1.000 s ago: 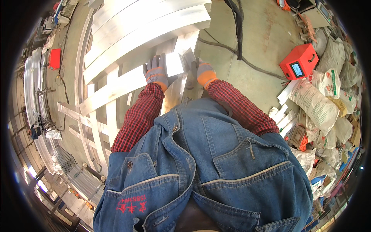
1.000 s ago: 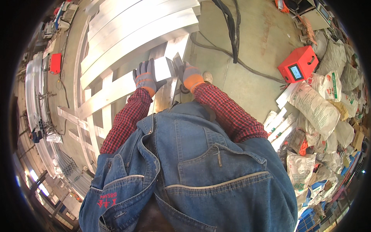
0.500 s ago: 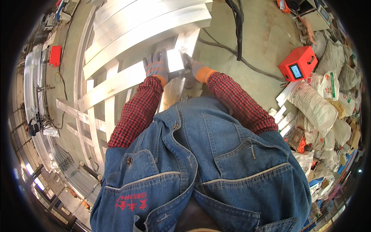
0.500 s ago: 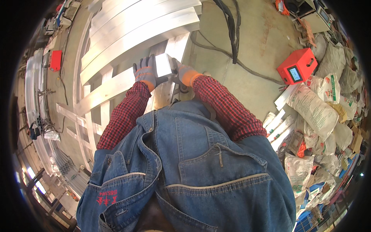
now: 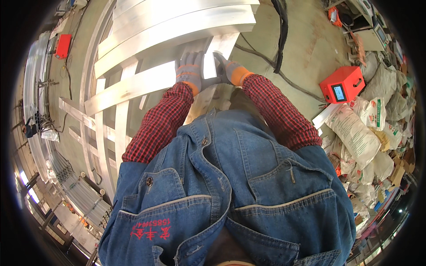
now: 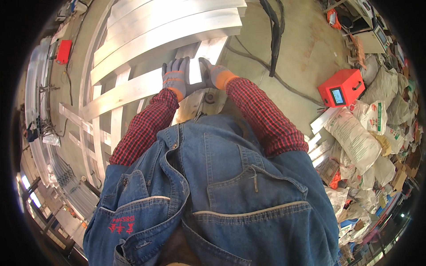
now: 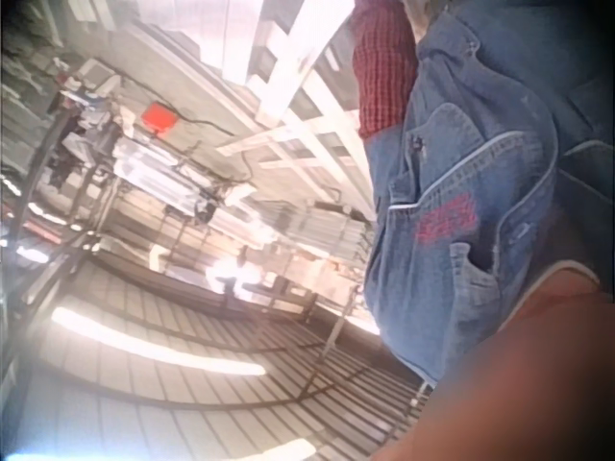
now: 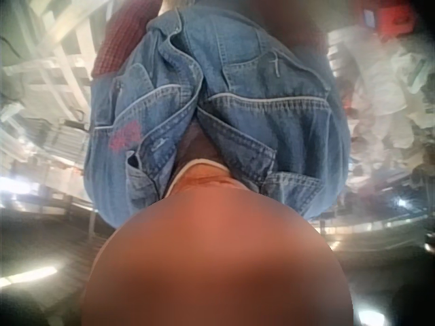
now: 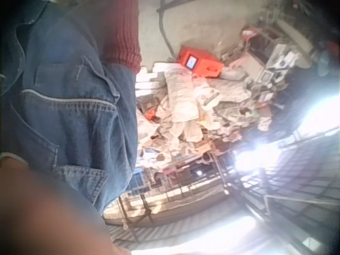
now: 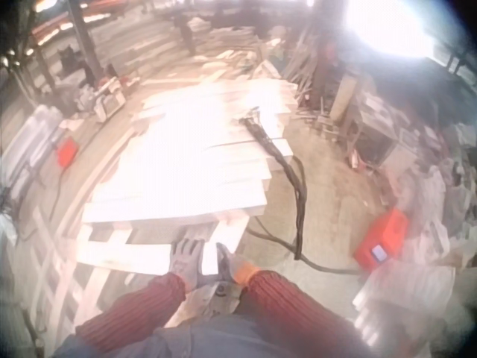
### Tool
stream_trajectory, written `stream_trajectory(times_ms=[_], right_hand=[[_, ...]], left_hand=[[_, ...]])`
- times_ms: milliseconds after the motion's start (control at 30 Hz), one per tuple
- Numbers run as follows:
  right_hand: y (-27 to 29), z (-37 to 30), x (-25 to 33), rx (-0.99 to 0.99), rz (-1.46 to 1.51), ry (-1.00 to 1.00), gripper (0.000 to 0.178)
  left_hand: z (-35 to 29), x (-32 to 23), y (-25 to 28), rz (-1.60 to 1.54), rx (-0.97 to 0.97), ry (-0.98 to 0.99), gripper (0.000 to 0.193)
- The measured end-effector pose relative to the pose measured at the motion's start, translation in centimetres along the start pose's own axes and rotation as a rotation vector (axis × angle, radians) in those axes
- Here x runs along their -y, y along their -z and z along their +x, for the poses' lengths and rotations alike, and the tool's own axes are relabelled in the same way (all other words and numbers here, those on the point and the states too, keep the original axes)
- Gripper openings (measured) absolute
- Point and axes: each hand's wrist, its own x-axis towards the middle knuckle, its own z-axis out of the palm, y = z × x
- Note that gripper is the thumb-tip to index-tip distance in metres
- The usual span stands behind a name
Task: The person welds seams on a white metal frame using a handheld welding torch, then grinds the welded joints with an angle grinder. The person repositions the frame and continues welding and grinding along different seams.
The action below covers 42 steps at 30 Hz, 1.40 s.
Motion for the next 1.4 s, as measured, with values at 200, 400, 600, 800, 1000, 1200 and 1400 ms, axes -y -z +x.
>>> stream_trajectory(times_ms=[200,400,600,800,1000,1200,1400], right_hand=[[-0.4,0.1,-1.5,0.014,0.12,0.044,0.129],[-0.2,1.2,-1.3,0.062,-0.005,0.005,0.125],[1.9,-0.3,0.0,0.083,-0.042,0.007,0.11],[3.2,-0.9,0.9,0.118,0.089,0.028,0.082],[3.8,-1.5,1.3,0.151,0.044,0.048,0.096],[4.7,-1.9,2.2,0.134,0.018,0.052,0.105],[4.7,-1.6,1.7,0.156,0.043,0.045,0.106]], left_hand=[[-0.1,-0.5,0.6,0.065,0.014,-0.018,0.132],[-0.2,-1.3,1.1,0.076,0.051,0.021,0.134],[0.2,-2.3,1.7,0.111,0.137,0.087,0.127],[0.3,-2.3,2.1,0.106,0.17,0.074,0.126],[0.1,-2.0,2.0,0.067,0.134,0.042,0.129],[0.5,-0.5,1.7,0.071,0.109,-0.046,0.124],[-0.2,0.3,0.4,0.217,-0.141,-0.203,0.106]])
